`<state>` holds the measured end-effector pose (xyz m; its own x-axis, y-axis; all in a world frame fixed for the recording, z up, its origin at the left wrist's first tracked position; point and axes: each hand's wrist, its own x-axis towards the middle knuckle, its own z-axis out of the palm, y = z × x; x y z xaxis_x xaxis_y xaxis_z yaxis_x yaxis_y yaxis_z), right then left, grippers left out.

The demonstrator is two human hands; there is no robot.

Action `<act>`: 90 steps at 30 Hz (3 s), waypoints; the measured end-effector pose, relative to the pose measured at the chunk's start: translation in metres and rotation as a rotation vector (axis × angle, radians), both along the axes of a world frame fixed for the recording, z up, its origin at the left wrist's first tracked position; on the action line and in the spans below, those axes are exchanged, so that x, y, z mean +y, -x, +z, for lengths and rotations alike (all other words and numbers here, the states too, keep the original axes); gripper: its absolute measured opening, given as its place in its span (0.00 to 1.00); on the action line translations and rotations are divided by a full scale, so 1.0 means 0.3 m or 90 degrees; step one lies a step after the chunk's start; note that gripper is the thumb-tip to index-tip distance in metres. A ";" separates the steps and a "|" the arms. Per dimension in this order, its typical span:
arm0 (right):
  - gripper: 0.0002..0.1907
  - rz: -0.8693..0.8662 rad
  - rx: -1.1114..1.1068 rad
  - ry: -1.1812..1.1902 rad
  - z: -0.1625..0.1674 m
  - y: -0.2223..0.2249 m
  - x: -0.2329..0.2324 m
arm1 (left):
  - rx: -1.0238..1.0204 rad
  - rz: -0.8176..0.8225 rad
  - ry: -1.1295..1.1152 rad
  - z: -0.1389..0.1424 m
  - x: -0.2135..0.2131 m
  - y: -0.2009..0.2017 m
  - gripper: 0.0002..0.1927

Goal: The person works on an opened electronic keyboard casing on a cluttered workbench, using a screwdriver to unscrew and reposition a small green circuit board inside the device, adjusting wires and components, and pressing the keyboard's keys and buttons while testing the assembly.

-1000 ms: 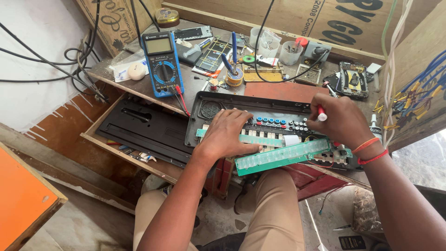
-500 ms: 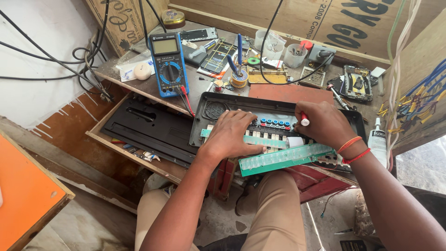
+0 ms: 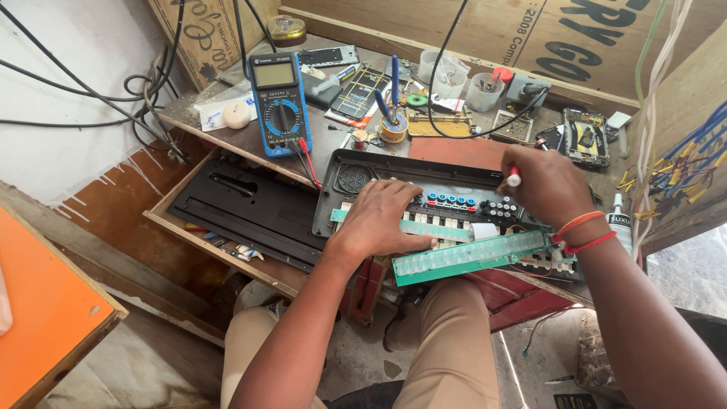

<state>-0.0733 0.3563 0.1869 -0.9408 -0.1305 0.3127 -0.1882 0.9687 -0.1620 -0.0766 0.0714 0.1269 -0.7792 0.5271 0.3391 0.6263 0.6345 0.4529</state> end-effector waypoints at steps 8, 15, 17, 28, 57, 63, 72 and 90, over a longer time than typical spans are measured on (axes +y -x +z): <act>0.19 -0.011 -0.032 -0.003 -0.011 0.005 0.040 | 0.008 -0.005 -0.001 -0.007 0.002 0.001 0.49; 0.17 -0.046 -0.071 -0.003 -0.003 -0.022 0.044 | 0.025 -0.005 -0.004 -0.010 -0.004 0.001 0.49; 0.16 -0.025 -0.111 0.001 0.011 -0.033 0.063 | 0.018 -0.005 0.000 -0.008 -0.004 0.003 0.49; 0.15 -0.032 -0.129 -0.076 -0.009 -0.063 0.037 | 0.020 -0.002 0.000 -0.001 0.000 -0.005 0.49; 0.14 -0.108 -0.060 -0.008 -0.041 -0.076 0.078 | 0.006 0.002 0.014 -0.009 0.001 -0.002 0.50; 0.12 -0.052 0.099 0.078 -0.063 -0.151 0.152 | 0.013 0.009 0.012 -0.021 -0.003 -0.010 0.51; 0.10 -0.034 0.309 0.324 -0.199 -0.300 0.151 | 0.098 0.005 -0.025 -0.053 -0.008 -0.028 0.53; 0.15 0.180 0.150 0.142 -0.114 -0.301 0.086 | 0.155 0.023 -0.049 -0.079 -0.007 -0.047 0.52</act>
<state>0.0168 0.3821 0.1527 -0.7771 -0.2783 0.5645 -0.4986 0.8195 -0.2824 -0.0624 0.0692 0.1030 -0.6875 0.4660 0.5569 0.7007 0.6272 0.3401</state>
